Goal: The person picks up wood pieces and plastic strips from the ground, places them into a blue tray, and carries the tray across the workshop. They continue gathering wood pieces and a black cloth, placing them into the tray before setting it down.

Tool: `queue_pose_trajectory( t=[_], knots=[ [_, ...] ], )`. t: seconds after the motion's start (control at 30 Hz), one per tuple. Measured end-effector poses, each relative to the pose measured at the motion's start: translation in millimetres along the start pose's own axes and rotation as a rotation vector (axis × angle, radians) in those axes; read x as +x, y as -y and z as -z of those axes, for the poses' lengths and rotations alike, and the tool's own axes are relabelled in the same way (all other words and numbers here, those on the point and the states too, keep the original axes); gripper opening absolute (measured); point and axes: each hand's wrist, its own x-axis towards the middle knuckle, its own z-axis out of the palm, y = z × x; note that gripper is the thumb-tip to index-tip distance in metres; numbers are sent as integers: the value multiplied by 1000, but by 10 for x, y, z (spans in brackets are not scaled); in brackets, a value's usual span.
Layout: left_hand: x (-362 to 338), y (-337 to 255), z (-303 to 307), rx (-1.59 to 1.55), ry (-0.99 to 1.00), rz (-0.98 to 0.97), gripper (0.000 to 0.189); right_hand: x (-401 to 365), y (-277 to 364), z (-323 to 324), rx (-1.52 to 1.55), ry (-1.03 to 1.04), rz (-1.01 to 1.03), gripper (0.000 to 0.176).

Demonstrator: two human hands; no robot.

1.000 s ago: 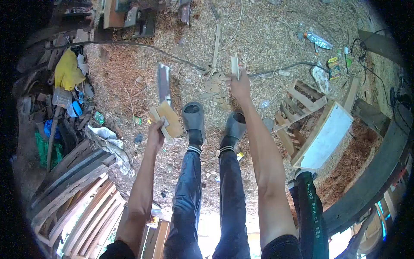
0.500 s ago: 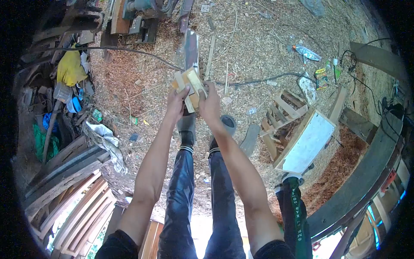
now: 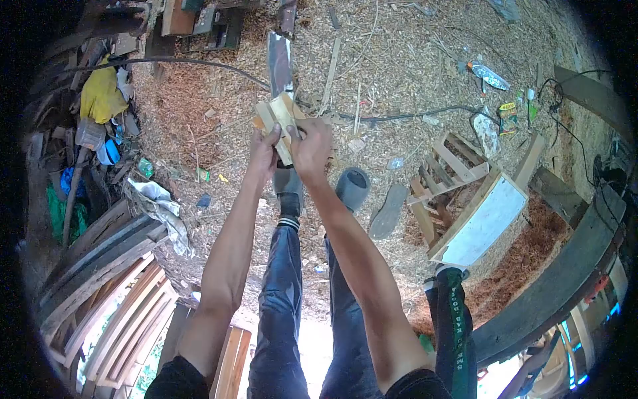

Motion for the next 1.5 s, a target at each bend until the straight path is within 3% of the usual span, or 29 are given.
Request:
queue_pose_trajectory(
  t=[0.07, 0.17, 0.3, 0.37, 0.4, 0.53, 0.67, 0.8, 0.87, 1.0, 1.07, 1.17, 1.23, 1.3, 1.33, 1.4, 1.5],
  knots=[
    [10, -72, -3, 7, 14, -7, 38, 18, 25, -46, -50, 165, -126, 16],
    [157, -43, 141, 105, -8, 55, 39, 63, -63, -163, 84, 250, -133, 17],
    [379, -86, 194, 0, -82, 16, 39, 337, -283, -175, 234, 222, -283, 19],
    [547, -73, 257, 58, -55, 13, 39, 493, -529, -227, -74, 73, -321, 23],
    [624, -62, 276, 84, -42, 24, 41, 540, -615, -270, -68, 62, -325, 23],
    [942, 56, 319, 148, -83, 9, 44, 842, -946, -568, -512, 75, -371, 36],
    [1180, 36, 320, 85, -23, -101, 43, 1029, -1169, -648, -534, 172, -486, 39],
    [1291, -200, 226, 5, -61, -77, 46, 1259, -1066, -644, -366, 50, -304, 35],
    [1372, -236, 247, 48, -58, -114, 45, 1494, -918, -724, -3, -15, -328, 31],
    [1402, -272, 256, 90, -112, -80, 43, 2160, -499, -993, 11, -22, -253, 37],
    [1426, -282, 289, 75, -87, -75, 43, 2383, -397, -1152, 19, 122, -215, 39],
    [1469, -257, 351, 58, -59, -64, 42, 2464, -444, -1400, -1, 44, -112, 40],
    [1486, -239, 348, 50, -51, -64, 41, 2420, -439, -1492, -103, 14, -143, 47],
    [1501, -223, 372, 60, -74, -56, 41, 2338, -401, -1561, -122, -44, -393, 58],
    [1515, -204, 377, 61, -75, -56, 41, 2324, -358, -1583, -121, -43, -395, 58],
    [1532, -187, 375, 47, -58, -84, 40, 2315, -268, -1620, -128, -14, -596, 65],
    [1511, -187, 377, 29, -3, -91, 40, 2354, -217, -1599, -82, 71, -627, 68]
  ],
)
